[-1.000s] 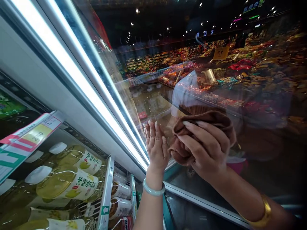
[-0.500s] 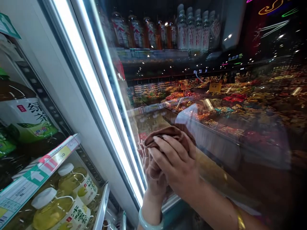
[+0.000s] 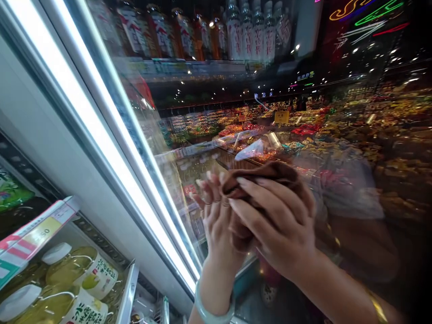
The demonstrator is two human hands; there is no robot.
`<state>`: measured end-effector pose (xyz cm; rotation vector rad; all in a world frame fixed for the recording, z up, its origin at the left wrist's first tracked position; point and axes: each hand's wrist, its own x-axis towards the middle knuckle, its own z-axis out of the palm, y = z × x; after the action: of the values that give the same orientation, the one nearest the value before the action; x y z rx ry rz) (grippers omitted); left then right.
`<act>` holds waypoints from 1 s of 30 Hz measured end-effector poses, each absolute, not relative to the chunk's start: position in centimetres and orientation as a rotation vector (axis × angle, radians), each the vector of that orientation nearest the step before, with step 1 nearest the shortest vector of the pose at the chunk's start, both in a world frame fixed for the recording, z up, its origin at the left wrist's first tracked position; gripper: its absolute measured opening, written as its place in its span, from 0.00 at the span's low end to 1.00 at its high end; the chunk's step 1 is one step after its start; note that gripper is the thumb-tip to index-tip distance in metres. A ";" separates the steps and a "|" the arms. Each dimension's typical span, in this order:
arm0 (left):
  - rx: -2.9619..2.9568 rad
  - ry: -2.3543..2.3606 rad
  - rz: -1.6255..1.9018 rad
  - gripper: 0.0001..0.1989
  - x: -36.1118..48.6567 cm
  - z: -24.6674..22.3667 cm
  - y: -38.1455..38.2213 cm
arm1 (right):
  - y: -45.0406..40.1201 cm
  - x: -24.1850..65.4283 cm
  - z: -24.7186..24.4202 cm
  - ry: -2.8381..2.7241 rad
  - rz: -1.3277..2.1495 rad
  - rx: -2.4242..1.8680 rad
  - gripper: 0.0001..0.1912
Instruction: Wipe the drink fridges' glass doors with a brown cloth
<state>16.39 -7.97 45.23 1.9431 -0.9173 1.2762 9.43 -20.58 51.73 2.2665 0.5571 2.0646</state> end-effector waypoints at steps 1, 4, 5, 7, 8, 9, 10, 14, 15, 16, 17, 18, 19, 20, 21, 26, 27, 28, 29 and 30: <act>1.933 -0.928 1.306 0.35 15.6 45.2 -8.7 | -21.4 8.5 51.0 0.500 2.057 2.292 0.12; 1.990 -0.948 1.288 0.36 13.7 43.8 -9.8 | -22.5 6.6 48.4 0.366 2.049 2.357 0.09; 1.991 -0.959 1.287 0.36 13.4 43.4 -9.9 | -22.3 6.5 47.9 0.352 2.050 2.369 0.09; 1.956 -0.966 1.304 0.35 13.2 43.5 -9.7 | -21.7 6.7 48.2 0.372 2.041 2.367 0.11; 1.928 -0.950 1.321 0.34 13.3 44.1 -9.7 | -21.6 7.0 48.8 0.400 2.027 2.357 0.12; 1.902 -0.928 1.333 0.33 13.4 44.9 -9.9 | -21.6 7.1 49.7 0.431 2.015 2.340 0.13; 1.875 -0.911 1.344 0.33 13.4 45.9 -10.2 | -22.0 7.1 50.7 0.453 2.006 2.317 0.13; 1.820 -1.022 1.336 0.35 11.7 48.5 -13.4 | -25.3 5.2 52.1 0.386 2.046 2.254 0.13; 1.830 -1.065 1.312 0.35 11.0 48.4 -14.2 | -26.2 4.4 51.7 0.346 2.073 2.254 0.13; 1.853 -1.090 1.282 0.34 10.2 48.0 -14.9 | -27.0 3.7 51.0 0.309 2.102 2.258 0.13; 1.882 -1.096 1.254 0.34 9.6 47.5 -15.5 | -27.6 3.1 50.3 0.280 2.124 2.267 0.12; 1.900 -1.095 1.239 0.33 9.1 46.9 -15.9 | -27.9 2.7 49.7 0.265 2.134 2.278 0.11; 1.906 -1.088 1.235 0.33 8.8 46.5 -16.1 | -28.1 2.5 49.4 0.266 2.124 2.289 0.11; 1.895 -1.075 1.241 0.33 8.7 46.3 -16.3 | -28.1 2.3 49.4 0.278 2.104 2.296 0.10; 1.866 -1.068 1.255 0.33 8.7 46.4 -16.4 | -28.2 2.3 49.8 0.304 2.078 2.293 0.10; 1.766 -1.063 1.336 0.37 8.0 49.6 -18.8 | -30.9 0.9 53.7 0.386 2.025 2.256 0.14; 1.786 -1.079 1.333 0.37 7.4 50.1 -19.6 | -32.1 0.3 53.7 0.378 2.054 2.238 0.15; 1.820 -1.098 1.317 0.37 6.6 50.2 -20.5 | -33.4 -0.4 53.3 0.370 2.084 2.213 0.16; 1.871 -1.126 1.287 0.37 5.7 50.0 -21.2 | -34.6 -1.1 52.4 0.364 2.117 2.180 0.17; 1.930 -1.149 1.255 0.37 4.8 49.6 -21.8 | -35.6 -1.7 51.2 0.355 2.142 2.148 0.18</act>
<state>4.83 -21.82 49.62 1.9303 -1.1490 1.2546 -1.67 -35.62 51.23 2.1483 0.3549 2.1421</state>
